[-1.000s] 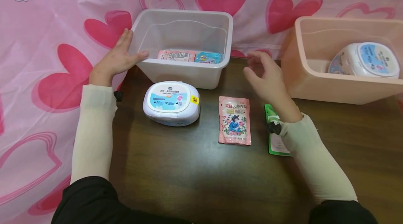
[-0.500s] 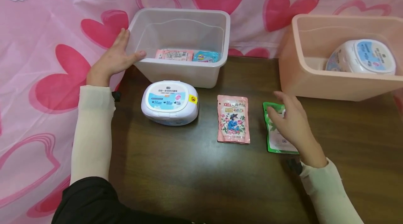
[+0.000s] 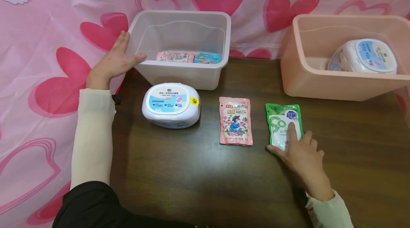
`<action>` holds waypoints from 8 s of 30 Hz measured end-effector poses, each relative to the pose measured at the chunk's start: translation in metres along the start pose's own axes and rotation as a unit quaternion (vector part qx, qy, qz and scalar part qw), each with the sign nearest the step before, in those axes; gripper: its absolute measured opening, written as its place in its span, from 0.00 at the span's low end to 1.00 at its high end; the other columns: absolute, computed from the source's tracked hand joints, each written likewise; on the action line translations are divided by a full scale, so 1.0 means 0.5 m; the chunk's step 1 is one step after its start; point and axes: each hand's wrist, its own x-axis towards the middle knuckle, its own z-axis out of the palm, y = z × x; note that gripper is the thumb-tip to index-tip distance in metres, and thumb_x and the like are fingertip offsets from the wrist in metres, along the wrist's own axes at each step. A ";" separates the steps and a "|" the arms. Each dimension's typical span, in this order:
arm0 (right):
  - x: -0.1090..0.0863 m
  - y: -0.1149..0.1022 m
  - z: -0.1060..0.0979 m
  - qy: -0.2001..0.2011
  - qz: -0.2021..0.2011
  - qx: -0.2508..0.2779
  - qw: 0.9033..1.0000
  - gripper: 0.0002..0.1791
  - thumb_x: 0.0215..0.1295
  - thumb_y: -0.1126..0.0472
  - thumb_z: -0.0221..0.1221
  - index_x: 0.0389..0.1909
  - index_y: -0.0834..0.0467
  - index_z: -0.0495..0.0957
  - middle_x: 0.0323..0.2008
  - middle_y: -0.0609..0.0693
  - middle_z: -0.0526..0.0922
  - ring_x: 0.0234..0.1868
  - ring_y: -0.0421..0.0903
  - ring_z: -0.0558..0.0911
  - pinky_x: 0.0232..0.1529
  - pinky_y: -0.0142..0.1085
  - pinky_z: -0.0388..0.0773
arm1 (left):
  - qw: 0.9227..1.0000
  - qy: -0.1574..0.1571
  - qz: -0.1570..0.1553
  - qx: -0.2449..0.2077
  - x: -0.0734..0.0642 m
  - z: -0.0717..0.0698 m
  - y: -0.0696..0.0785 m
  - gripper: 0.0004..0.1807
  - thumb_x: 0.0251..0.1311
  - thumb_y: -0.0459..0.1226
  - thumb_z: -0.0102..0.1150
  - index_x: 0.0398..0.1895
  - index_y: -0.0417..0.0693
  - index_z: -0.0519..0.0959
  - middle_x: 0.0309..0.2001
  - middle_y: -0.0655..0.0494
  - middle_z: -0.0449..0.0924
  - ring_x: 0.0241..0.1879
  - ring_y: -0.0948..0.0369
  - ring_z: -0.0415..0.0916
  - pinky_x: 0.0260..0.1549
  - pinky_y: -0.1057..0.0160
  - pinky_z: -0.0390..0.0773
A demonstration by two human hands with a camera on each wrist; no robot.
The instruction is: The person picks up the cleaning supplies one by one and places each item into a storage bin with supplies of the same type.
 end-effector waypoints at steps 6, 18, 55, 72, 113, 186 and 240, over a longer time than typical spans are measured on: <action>-0.014 -0.011 0.010 0.003 -0.001 -0.021 1.000 0.72 0.50 0.18 0.58 0.78 0.66 0.43 0.53 0.88 0.54 0.47 0.84 0.63 0.37 0.78 0.64 | 1.000 -0.002 -0.007 0.003 -0.003 -0.001 0.001 0.58 0.63 0.66 0.53 0.81 0.62 0.26 0.81 0.60 0.19 0.79 0.49 0.24 0.64 0.26 0.50; -0.016 0.045 0.000 0.039 -0.072 0.035 0.996 0.61 0.57 0.45 0.71 0.80 0.62 0.43 0.66 0.80 0.55 0.54 0.81 0.62 0.41 0.71 0.66 | 1.000 -0.003 -0.005 0.001 -0.003 -0.003 0.000 0.58 0.63 0.66 0.54 0.81 0.64 0.26 0.81 0.61 0.19 0.79 0.49 0.24 0.65 0.26 0.47; 0.007 0.133 -0.041 0.097 -0.068 0.185 0.975 0.46 0.60 0.54 0.72 0.69 0.72 0.60 0.57 0.73 0.66 0.48 0.63 0.69 0.41 0.44 0.64 | 1.000 -0.004 -0.011 0.013 -0.009 -0.002 0.004 0.58 0.63 0.67 0.53 0.80 0.64 0.26 0.81 0.61 0.19 0.79 0.48 0.24 0.64 0.25 0.48; 0.001 0.080 -0.060 0.182 -0.119 0.443 0.870 0.39 0.52 0.81 0.67 0.65 0.57 0.67 0.43 0.45 0.76 0.35 0.32 0.80 0.31 0.20 0.77 | 1.000 -0.002 -0.011 0.008 -0.005 -0.001 0.004 0.59 0.62 0.67 0.54 0.81 0.64 0.26 0.81 0.60 0.19 0.79 0.49 0.24 0.65 0.25 0.48; 0.234 -0.292 -0.163 0.197 -0.277 0.493 0.801 0.46 0.55 0.63 0.73 0.72 0.61 0.60 0.63 0.56 0.68 0.58 0.47 0.72 0.58 0.34 0.75 | 1.000 -0.009 -0.018 -0.005 0.005 0.008 0.000 0.59 0.61 0.67 0.56 0.80 0.67 0.27 0.81 0.62 0.20 0.79 0.49 0.25 0.66 0.27 0.49; 0.289 -0.502 -0.191 0.239 -0.155 0.633 0.720 0.46 0.57 0.63 0.74 0.70 0.57 0.56 0.60 0.53 0.69 0.57 0.46 0.74 0.49 0.35 0.82 | 1.000 -0.001 -0.023 -0.009 0.002 0.002 0.000 0.61 0.58 0.68 0.57 0.80 0.68 0.27 0.81 0.61 0.21 0.79 0.51 0.26 0.66 0.28 0.52; 0.124 -0.197 0.006 -0.083 -0.023 0.208 0.974 0.53 0.64 0.51 0.68 0.81 0.54 0.45 0.66 0.69 0.56 0.56 0.66 0.69 0.60 0.66 0.69 | 1.000 -0.002 -0.002 -0.004 0.012 0.004 -0.007 0.57 0.64 0.65 0.53 0.81 0.63 0.27 0.81 0.61 0.19 0.79 0.51 0.24 0.68 0.29 0.44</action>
